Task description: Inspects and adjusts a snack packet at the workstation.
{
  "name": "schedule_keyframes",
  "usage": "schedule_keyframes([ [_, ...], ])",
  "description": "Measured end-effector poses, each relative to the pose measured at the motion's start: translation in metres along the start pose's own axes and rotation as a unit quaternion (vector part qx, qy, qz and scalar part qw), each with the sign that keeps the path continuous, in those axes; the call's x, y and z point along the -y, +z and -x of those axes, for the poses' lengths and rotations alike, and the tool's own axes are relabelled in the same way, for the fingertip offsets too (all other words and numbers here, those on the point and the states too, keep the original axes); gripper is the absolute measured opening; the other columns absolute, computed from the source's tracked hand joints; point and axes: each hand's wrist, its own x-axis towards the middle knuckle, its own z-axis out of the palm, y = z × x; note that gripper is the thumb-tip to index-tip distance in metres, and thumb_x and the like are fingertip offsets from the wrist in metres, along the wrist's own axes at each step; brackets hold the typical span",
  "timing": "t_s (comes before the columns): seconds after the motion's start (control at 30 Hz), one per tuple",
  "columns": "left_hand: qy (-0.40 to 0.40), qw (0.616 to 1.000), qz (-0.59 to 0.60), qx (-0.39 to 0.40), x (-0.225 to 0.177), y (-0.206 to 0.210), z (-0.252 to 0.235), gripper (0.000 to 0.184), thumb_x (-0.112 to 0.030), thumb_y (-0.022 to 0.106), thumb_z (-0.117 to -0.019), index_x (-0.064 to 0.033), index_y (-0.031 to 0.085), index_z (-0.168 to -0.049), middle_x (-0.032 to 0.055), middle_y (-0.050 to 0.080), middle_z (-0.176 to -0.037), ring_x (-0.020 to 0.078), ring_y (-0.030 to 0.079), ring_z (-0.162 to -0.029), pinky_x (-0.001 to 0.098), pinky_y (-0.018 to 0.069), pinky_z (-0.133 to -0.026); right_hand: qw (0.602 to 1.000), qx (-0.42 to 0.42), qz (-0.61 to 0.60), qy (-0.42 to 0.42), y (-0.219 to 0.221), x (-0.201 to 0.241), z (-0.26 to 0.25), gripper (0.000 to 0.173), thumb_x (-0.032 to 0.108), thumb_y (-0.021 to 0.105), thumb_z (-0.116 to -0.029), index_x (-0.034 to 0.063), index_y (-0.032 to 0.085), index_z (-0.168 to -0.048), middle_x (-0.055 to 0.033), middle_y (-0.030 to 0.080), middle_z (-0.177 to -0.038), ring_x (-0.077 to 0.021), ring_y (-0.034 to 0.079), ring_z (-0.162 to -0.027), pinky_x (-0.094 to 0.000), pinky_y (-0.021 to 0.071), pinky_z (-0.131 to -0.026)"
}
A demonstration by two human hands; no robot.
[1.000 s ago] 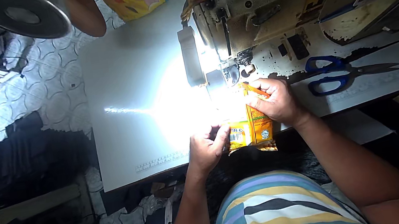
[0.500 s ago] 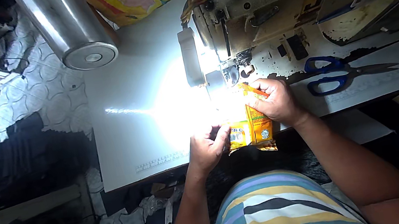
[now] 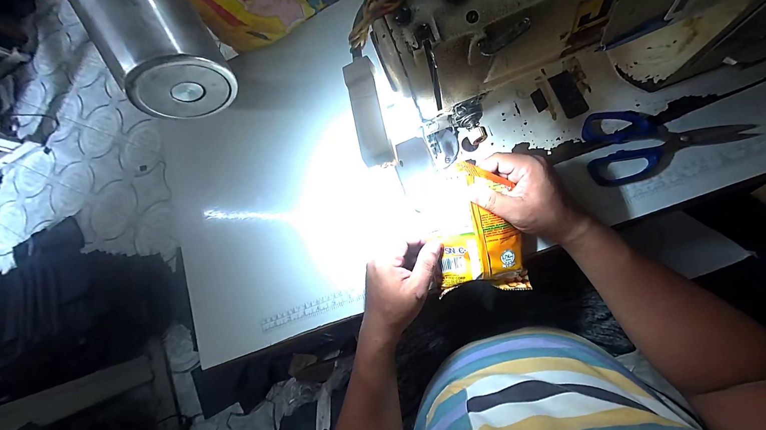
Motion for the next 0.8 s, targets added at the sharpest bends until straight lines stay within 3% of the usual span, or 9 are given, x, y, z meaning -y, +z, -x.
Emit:
schedule_keyframes([
  [0.8, 0.000, 1.000, 0.007, 0.006, 0.0000, -0.0004, 0.0000, 0.017, -0.020, 0.064, -0.1007, -0.0052, 0.073, -0.098, 0.0005, 0.074, -0.081, 0.0078, 0.069, -0.069, 0.0265, 0.0610, -0.066, 1.000, -0.004, -0.012, -0.008, 0.0007, 0.0003, 0.0015, 0.015, 0.022, 0.070, -0.0907, 0.0079, 0.071, -0.096, 0.0009, 0.071, -0.079, -0.0036, 0.067, -0.070, -0.0228, 0.0568, -0.063],
])
